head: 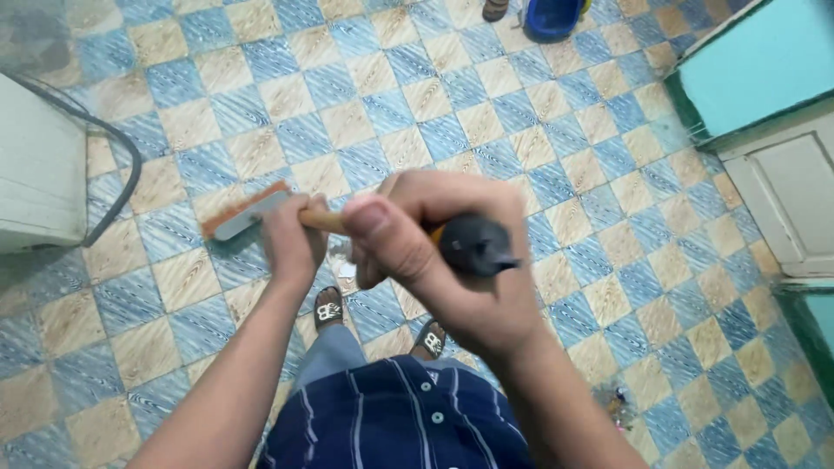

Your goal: Sweep the tiled floor and move a washing machine lid.

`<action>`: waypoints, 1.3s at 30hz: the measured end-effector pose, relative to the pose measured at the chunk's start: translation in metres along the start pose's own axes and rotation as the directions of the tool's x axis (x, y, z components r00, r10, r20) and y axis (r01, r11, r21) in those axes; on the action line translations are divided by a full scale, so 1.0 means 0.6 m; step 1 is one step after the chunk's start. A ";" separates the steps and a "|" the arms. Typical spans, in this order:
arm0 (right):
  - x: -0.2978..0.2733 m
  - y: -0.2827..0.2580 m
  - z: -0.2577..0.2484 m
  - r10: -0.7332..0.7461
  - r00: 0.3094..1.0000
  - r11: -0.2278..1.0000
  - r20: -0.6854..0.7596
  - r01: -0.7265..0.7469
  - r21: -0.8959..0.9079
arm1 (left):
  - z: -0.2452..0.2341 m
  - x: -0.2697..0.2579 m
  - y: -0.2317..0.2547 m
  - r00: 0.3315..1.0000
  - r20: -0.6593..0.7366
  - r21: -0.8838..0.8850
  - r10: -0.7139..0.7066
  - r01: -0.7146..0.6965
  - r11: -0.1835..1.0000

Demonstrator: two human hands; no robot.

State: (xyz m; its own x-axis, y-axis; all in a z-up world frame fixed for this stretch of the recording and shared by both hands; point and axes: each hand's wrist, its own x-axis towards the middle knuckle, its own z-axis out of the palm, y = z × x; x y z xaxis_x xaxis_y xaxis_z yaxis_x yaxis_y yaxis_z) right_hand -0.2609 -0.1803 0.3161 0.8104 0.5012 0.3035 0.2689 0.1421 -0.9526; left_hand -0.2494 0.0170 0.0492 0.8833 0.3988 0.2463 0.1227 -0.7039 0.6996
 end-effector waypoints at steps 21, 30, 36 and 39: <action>-0.168 -0.052 -0.312 0.192 0.961 0.964 0.199 -0.147 -0.219 | 0.182 -0.166 0.257 0.944 0.270 0.111 -0.189 0.165 0.980; -0.185 -0.035 -0.224 0.217 0.976 0.949 0.037 -0.201 -0.244 | 0.240 -0.120 0.146 0.979 -0.018 0.011 0.202 -0.202 0.979; -0.200 -0.021 -0.182 0.183 0.981 0.928 0.072 -0.148 -0.341 | 0.254 -0.156 0.111 0.981 0.172 -0.208 0.094 -0.058 0.976; -0.198 -0.040 -0.173 0.231 0.969 0.925 0.083 -0.192 -0.329 | 0.236 -0.168 0.123 0.976 0.201 -0.179 0.086 -0.050 0.983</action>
State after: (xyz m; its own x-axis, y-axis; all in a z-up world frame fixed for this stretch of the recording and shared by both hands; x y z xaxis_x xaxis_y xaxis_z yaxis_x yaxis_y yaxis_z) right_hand -0.3095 -0.3316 0.3053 0.8047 0.5892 0.0725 0.2640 -0.2459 -0.9327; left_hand -0.2653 -0.1586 -0.0189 0.9635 0.2100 0.1658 -0.0046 -0.6064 0.7951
